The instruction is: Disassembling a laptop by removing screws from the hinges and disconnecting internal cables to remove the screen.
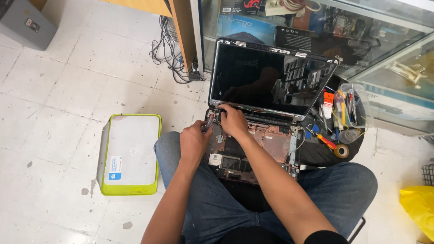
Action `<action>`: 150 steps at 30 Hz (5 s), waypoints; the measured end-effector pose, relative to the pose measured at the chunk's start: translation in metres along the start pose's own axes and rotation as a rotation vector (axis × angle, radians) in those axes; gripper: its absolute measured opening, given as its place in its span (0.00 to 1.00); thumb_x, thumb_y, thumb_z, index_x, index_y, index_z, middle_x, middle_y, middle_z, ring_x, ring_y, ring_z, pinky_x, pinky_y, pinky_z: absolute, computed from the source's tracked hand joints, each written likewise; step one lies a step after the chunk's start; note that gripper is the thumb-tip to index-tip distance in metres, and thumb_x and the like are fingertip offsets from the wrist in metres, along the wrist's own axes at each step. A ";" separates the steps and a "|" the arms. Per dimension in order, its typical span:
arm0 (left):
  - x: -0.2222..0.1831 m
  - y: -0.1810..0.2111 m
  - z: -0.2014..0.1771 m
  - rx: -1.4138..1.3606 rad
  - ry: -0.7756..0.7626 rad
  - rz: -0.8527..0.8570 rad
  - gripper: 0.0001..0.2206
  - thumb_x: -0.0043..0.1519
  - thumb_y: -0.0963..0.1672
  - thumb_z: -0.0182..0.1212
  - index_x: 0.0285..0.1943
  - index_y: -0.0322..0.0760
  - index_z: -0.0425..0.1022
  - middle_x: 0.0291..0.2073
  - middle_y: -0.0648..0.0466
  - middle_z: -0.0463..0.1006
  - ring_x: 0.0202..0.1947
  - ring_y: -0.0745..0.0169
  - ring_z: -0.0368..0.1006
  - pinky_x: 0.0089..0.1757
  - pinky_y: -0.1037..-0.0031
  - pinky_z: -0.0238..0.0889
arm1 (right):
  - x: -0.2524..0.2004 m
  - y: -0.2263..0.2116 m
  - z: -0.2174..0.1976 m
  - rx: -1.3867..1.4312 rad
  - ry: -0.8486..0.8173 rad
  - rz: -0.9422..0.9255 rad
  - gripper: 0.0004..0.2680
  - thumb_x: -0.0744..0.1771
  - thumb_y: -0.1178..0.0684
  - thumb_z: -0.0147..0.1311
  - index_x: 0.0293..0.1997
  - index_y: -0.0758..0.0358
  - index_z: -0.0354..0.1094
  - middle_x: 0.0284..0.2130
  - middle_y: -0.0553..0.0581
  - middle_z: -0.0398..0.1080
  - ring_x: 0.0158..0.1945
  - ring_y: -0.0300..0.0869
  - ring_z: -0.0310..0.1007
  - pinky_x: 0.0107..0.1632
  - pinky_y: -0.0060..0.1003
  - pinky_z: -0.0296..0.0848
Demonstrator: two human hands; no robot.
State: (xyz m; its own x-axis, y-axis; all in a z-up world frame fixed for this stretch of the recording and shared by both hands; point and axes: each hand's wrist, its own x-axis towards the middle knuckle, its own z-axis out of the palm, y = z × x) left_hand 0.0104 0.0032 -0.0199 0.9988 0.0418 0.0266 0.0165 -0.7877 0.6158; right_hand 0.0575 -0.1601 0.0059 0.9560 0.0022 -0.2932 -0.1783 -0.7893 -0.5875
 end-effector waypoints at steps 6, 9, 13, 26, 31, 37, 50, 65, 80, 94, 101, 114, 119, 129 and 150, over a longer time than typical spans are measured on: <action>-0.002 0.002 0.000 0.001 -0.022 -0.007 0.12 0.60 0.47 0.67 0.48 0.37 0.83 0.26 0.50 0.85 0.30 0.50 0.83 0.34 0.64 0.76 | -0.007 -0.015 -0.009 0.028 -0.105 0.035 0.16 0.69 0.51 0.44 0.65 0.47 0.68 0.42 0.66 0.79 0.53 0.61 0.77 0.53 0.56 0.77; -0.003 0.000 0.006 0.028 -0.039 -0.004 0.14 0.59 0.48 0.67 0.50 0.39 0.83 0.27 0.51 0.85 0.31 0.49 0.83 0.35 0.62 0.76 | -0.005 -0.013 -0.009 0.133 -0.130 0.043 0.17 0.69 0.54 0.43 0.67 0.55 0.65 0.41 0.68 0.78 0.52 0.61 0.77 0.52 0.58 0.77; 0.000 -0.006 0.014 0.049 -0.053 -0.012 0.14 0.60 0.48 0.66 0.49 0.38 0.84 0.28 0.49 0.85 0.32 0.47 0.83 0.35 0.61 0.76 | 0.005 -0.014 -0.009 0.096 -0.172 0.093 0.16 0.68 0.51 0.47 0.65 0.48 0.65 0.47 0.65 0.77 0.59 0.61 0.73 0.59 0.58 0.73; -0.013 0.017 0.010 -0.123 -0.010 -0.140 0.14 0.62 0.47 0.68 0.50 0.32 0.84 0.30 0.45 0.85 0.34 0.44 0.83 0.36 0.60 0.76 | 0.006 -0.006 -0.001 0.284 -0.153 0.160 0.16 0.66 0.50 0.50 0.62 0.46 0.69 0.46 0.66 0.77 0.60 0.58 0.73 0.64 0.52 0.70; -0.025 0.031 0.004 -0.210 0.034 -0.175 0.15 0.62 0.46 0.68 0.50 0.28 0.83 0.31 0.42 0.85 0.34 0.44 0.83 0.34 0.62 0.76 | 0.006 0.007 0.007 0.342 -0.150 0.146 0.17 0.65 0.51 0.50 0.61 0.45 0.70 0.35 0.58 0.79 0.54 0.53 0.77 0.60 0.48 0.72; -0.043 0.045 0.001 -0.273 0.069 -0.200 0.15 0.62 0.45 0.69 0.51 0.26 0.82 0.33 0.39 0.84 0.36 0.43 0.83 0.34 0.61 0.77 | -0.017 0.003 -0.004 0.422 -0.141 0.166 0.18 0.63 0.52 0.52 0.61 0.48 0.70 0.34 0.59 0.79 0.54 0.50 0.77 0.59 0.46 0.73; -0.081 0.115 0.065 -0.372 -0.090 -0.008 0.15 0.62 0.46 0.71 0.52 0.30 0.83 0.34 0.41 0.84 0.35 0.43 0.82 0.32 0.60 0.77 | -0.080 0.109 -0.048 0.588 0.216 0.232 0.19 0.66 0.46 0.60 0.64 0.55 0.68 0.45 0.67 0.76 0.56 0.60 0.74 0.60 0.53 0.71; -0.101 0.192 0.204 -0.369 -0.234 0.268 0.14 0.60 0.48 0.71 0.50 0.37 0.85 0.31 0.47 0.83 0.34 0.46 0.81 0.35 0.63 0.74 | -0.079 0.303 -0.054 0.837 0.553 0.473 0.20 0.61 0.50 0.69 0.57 0.54 0.71 0.22 0.52 0.73 0.20 0.40 0.73 0.25 0.33 0.72; -0.103 0.198 0.204 -0.353 -0.278 0.164 0.14 0.62 0.48 0.69 0.52 0.35 0.84 0.32 0.47 0.84 0.34 0.48 0.83 0.35 0.64 0.74 | -0.085 0.284 -0.065 0.858 0.573 0.581 0.22 0.61 0.54 0.63 0.63 0.56 0.69 0.23 0.53 0.72 0.22 0.41 0.74 0.26 0.32 0.76; -0.109 0.194 0.209 -0.373 -0.265 0.148 0.15 0.62 0.49 0.68 0.51 0.37 0.84 0.34 0.46 0.83 0.37 0.45 0.82 0.37 0.62 0.75 | -0.073 0.331 -0.031 0.834 0.668 0.517 0.21 0.61 0.53 0.67 0.61 0.56 0.71 0.25 0.55 0.74 0.25 0.41 0.74 0.28 0.33 0.76; -0.103 0.176 0.178 -0.424 -0.109 0.166 0.14 0.61 0.50 0.69 0.49 0.40 0.84 0.33 0.47 0.83 0.37 0.41 0.81 0.38 0.60 0.74 | -0.058 0.295 -0.017 0.839 0.740 0.423 0.15 0.65 0.53 0.62 0.58 0.60 0.73 0.29 0.57 0.74 0.32 0.42 0.73 0.31 0.36 0.73; -0.066 0.061 0.029 -0.226 0.223 -0.240 0.12 0.60 0.48 0.69 0.48 0.39 0.81 0.31 0.49 0.85 0.35 0.49 0.84 0.34 0.60 0.75 | -0.036 0.002 0.043 0.888 0.170 0.171 0.06 0.65 0.48 0.61 0.41 0.54 0.83 0.34 0.56 0.80 0.41 0.44 0.76 0.44 0.39 0.73; -0.040 0.024 0.023 -0.063 0.206 -0.185 0.12 0.62 0.47 0.68 0.48 0.38 0.80 0.30 0.51 0.83 0.32 0.49 0.82 0.33 0.61 0.75 | -0.004 -0.022 0.069 0.653 0.088 0.294 0.09 0.63 0.39 0.61 0.42 0.43 0.82 0.35 0.47 0.81 0.46 0.45 0.81 0.45 0.36 0.75; -0.032 0.019 0.021 -0.079 0.118 -0.162 0.12 0.67 0.45 0.63 0.51 0.31 0.77 0.31 0.49 0.77 0.32 0.48 0.81 0.32 0.61 0.76 | -0.014 -0.051 0.046 0.599 0.114 0.322 0.10 0.65 0.43 0.59 0.45 0.51 0.81 0.39 0.55 0.81 0.53 0.53 0.78 0.52 0.41 0.75; -0.033 0.014 0.030 -0.093 0.128 -0.143 0.11 0.66 0.46 0.64 0.52 0.35 0.78 0.32 0.51 0.77 0.31 0.46 0.81 0.32 0.59 0.75 | -0.014 -0.050 0.043 0.636 0.103 0.326 0.10 0.66 0.44 0.56 0.46 0.50 0.81 0.36 0.54 0.82 0.50 0.51 0.80 0.52 0.39 0.75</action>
State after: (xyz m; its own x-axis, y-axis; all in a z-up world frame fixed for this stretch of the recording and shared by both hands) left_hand -0.0212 -0.0276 -0.0362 0.9724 0.2313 0.0295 0.1476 -0.7086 0.6900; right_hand 0.0427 -0.0941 0.0072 0.8427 -0.2553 -0.4739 -0.5289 -0.2292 -0.8171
